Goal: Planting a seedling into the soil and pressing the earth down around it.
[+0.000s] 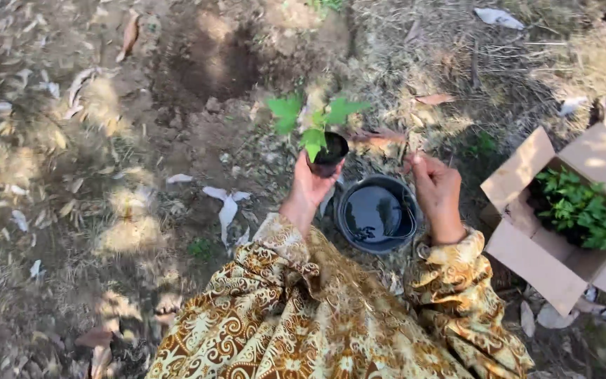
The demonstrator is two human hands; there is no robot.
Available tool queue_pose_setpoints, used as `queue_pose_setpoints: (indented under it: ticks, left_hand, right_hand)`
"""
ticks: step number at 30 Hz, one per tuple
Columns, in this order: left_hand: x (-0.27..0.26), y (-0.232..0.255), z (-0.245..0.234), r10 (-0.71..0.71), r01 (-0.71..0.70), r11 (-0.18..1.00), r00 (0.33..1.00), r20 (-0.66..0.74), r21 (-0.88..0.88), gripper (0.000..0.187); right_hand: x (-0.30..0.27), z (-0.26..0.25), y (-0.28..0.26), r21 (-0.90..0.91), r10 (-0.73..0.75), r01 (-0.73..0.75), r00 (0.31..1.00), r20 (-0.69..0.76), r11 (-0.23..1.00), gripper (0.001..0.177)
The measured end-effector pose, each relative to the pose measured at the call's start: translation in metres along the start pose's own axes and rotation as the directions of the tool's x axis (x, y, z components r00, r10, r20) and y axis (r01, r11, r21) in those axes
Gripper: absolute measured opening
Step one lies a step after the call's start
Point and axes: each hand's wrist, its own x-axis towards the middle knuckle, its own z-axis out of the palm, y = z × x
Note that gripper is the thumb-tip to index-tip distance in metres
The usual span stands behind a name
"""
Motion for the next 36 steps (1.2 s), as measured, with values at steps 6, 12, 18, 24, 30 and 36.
queue_pose_setpoints:
  ticks: [6, 12, 18, 24, 30, 36]
  left_hand:
    - [-0.01, -0.06, 0.01, -0.096, 0.096, 0.995, 0.995, 0.02, -0.01, 0.067]
    - [-0.029, -0.114, -0.011, -0.15, 0.15, 0.989, 0.983, -0.106, -0.007, 0.057]
    - [-0.02, -0.136, -0.042, -0.233, 0.297, 0.945, 0.907, -0.351, 0.139, 0.056]
    - [0.03, -0.145, -0.13, -0.325, 0.363, 0.9, 0.928, -0.183, 0.24, 0.057]
    - [0.084, -0.151, -0.223, -0.389, 0.418, 0.88, 0.907, -0.165, 0.225, 0.045]
    - [0.135, -0.156, -0.296, -0.344, 0.437, 0.877, 0.86, -0.376, 0.197, 0.045]
  right_hand:
    - [-0.06, -0.054, 0.034, 0.018, 0.205, -0.205, 0.971, -0.121, 0.979, 0.031]
    - [-0.118, -0.1, 0.072, -0.137, 0.246, -0.276, 0.948, -0.201, 0.951, 0.057]
    - [-0.178, -0.065, 0.178, -0.105, 0.431, -0.466, 0.868, -0.245, 0.879, 0.043]
    - [-0.209, 0.018, 0.309, 0.357, 0.713, -0.644, 0.694, -0.099, 0.676, 0.046]
    - [-0.188, 0.076, 0.402, 0.355, 0.78, -0.735, 0.625, 0.025, 0.578, 0.04]
    - [-0.218, 0.076, 0.566, 0.637, 0.878, -0.664, 0.477, -0.043, 0.392, 0.031]
